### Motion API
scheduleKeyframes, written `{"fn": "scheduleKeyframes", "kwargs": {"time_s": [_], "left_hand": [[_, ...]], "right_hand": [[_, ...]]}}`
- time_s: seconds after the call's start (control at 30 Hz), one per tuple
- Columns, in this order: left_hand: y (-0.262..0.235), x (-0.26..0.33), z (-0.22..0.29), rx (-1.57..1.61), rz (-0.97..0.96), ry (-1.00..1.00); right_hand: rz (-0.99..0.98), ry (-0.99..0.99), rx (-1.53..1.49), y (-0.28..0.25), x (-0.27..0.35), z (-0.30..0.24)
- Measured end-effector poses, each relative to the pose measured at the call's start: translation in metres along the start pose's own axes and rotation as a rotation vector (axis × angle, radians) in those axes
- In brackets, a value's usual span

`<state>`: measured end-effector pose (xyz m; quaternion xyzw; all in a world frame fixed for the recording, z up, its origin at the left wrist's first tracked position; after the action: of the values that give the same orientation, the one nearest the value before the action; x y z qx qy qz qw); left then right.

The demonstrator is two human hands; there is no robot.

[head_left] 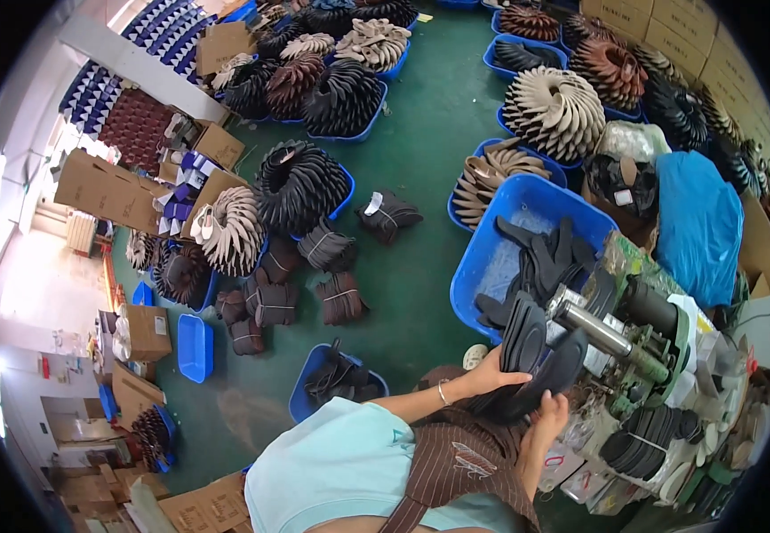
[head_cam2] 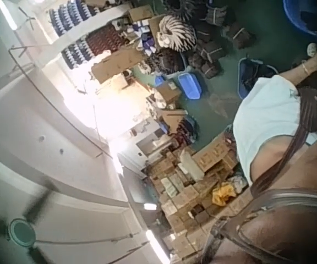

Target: The recorder is counting and stacking shoe insoles at a workstation within a shoe manufacturing facility.

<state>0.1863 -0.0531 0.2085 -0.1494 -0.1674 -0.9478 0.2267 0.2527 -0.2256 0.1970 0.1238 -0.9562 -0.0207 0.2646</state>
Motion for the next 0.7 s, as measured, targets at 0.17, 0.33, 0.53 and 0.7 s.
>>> {"fn": "scheduleKeyframes", "kwargs": {"time_s": [0.17, 0.33, 0.53, 0.7], "left_hand": [[0.009, 0.01, 0.006, 0.294, -0.012, -0.162], [0.006, 0.004, 0.006, 0.108, 0.047, -0.016], [0.003, 0.01, 0.0, 0.394, 0.013, -0.187], [-0.007, 0.007, 0.004, 0.167, 0.126, -0.133]], "right_hand": [[0.098, -0.192, 0.012, -0.011, -0.061, -0.036], [-0.149, 0.036, -0.002, 0.024, 0.001, -0.01], [0.156, -0.114, -0.027, -0.02, -0.061, -0.036], [-0.161, 0.056, 0.12, 0.042, -0.004, -0.007]]}}
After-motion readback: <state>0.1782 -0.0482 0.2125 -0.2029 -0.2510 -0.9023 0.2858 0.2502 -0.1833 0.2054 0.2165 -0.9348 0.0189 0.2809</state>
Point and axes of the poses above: each hand's wrist, its own x-axis away from the middle knuckle, its own y-axis out of the palm, z = x × y, the point moved 9 cm from there along -x, towards the middle knuckle, and after that the axes turned 5 degrees about -y, right-handed, at the moved point
